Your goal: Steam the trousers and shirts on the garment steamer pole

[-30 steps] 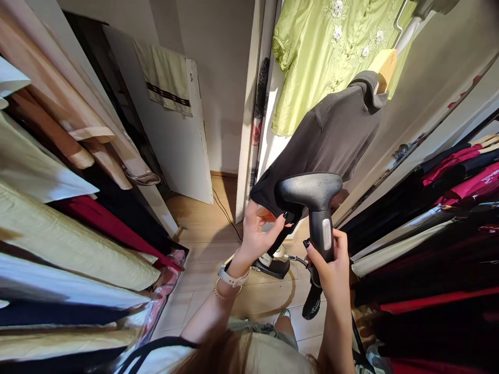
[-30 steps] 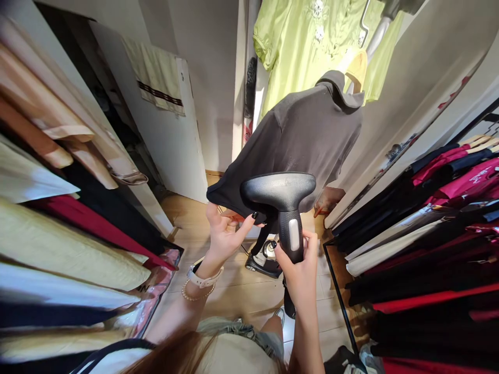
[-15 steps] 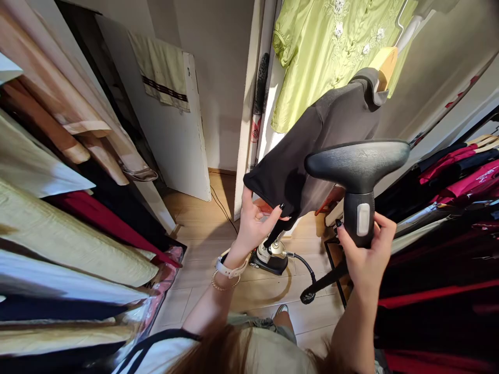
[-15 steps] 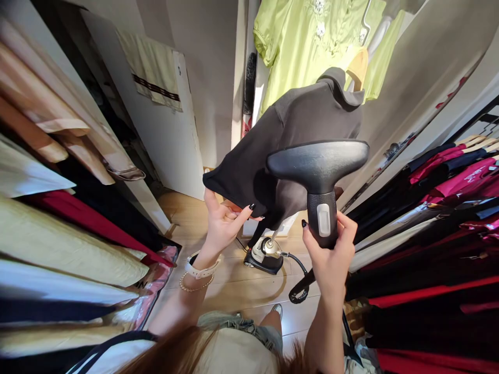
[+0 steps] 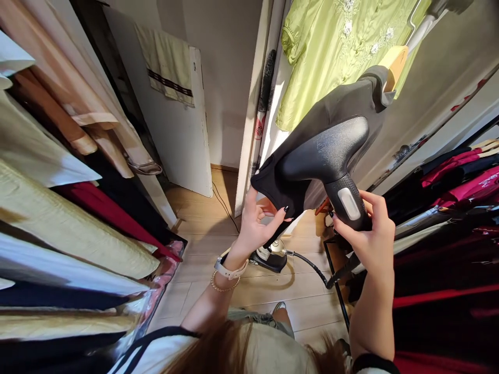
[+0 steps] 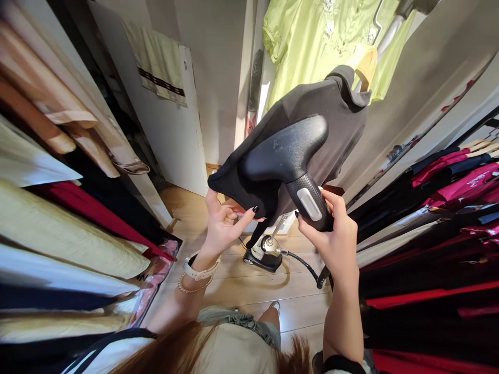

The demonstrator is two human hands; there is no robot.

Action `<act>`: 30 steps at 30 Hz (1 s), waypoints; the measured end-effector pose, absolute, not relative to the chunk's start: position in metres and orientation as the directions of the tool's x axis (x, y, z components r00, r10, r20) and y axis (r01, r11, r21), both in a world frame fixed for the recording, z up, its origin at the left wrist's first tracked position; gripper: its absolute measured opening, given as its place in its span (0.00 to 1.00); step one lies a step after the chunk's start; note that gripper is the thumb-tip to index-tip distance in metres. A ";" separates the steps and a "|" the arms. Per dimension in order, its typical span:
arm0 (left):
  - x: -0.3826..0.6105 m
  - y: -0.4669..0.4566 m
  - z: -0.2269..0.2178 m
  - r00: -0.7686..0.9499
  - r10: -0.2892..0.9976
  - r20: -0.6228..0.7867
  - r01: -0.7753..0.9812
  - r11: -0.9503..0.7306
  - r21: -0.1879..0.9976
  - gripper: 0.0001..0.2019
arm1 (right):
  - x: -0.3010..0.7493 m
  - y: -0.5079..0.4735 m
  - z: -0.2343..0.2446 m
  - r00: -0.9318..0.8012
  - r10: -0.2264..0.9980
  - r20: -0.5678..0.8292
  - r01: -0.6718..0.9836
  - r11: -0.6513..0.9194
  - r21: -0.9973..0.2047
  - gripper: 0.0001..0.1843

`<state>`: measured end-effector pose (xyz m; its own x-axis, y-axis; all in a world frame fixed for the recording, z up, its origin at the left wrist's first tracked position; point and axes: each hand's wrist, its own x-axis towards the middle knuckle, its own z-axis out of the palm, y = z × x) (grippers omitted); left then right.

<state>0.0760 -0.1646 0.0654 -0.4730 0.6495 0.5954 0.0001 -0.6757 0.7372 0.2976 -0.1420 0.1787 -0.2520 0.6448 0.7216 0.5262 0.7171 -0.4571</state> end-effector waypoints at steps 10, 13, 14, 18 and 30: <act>0.071 -0.160 0.073 -0.482 0.660 0.576 -0.037 -0.672 0.740 0.50 | 0.302 -0.143 0.179 -0.005 0.645 0.764 0.435 0.689 -0.579 0.30; 0.072 -0.161 0.073 -0.475 0.660 0.582 -0.039 -0.677 0.735 0.49 | 0.299 -0.150 0.176 -0.117 0.677 0.727 0.430 0.694 -0.577 0.28; 0.073 -0.162 0.072 -0.479 0.658 0.582 -0.037 -0.677 0.735 0.49 | 0.296 -0.152 0.175 -0.155 0.680 0.717 0.438 0.697 -0.567 0.27; 0.075 -0.163 0.067 -0.487 0.664 0.567 -0.046 -0.668 0.743 0.49 | 0.279 -0.150 0.171 -0.162 0.682 0.713 0.501 0.680 -0.536 0.28; 0.068 -0.155 0.075 -0.433 0.669 0.604 -0.123 -0.707 0.696 0.50 | 0.292 -0.144 0.172 -0.142 0.691 0.709 0.480 0.674 -0.561 0.29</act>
<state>0.0679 -0.1546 0.0745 -0.4329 0.6694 0.6038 -0.1229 -0.7073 0.6961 0.2922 -0.1440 0.1717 -0.1416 0.6912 0.7086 0.4801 0.6740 -0.5615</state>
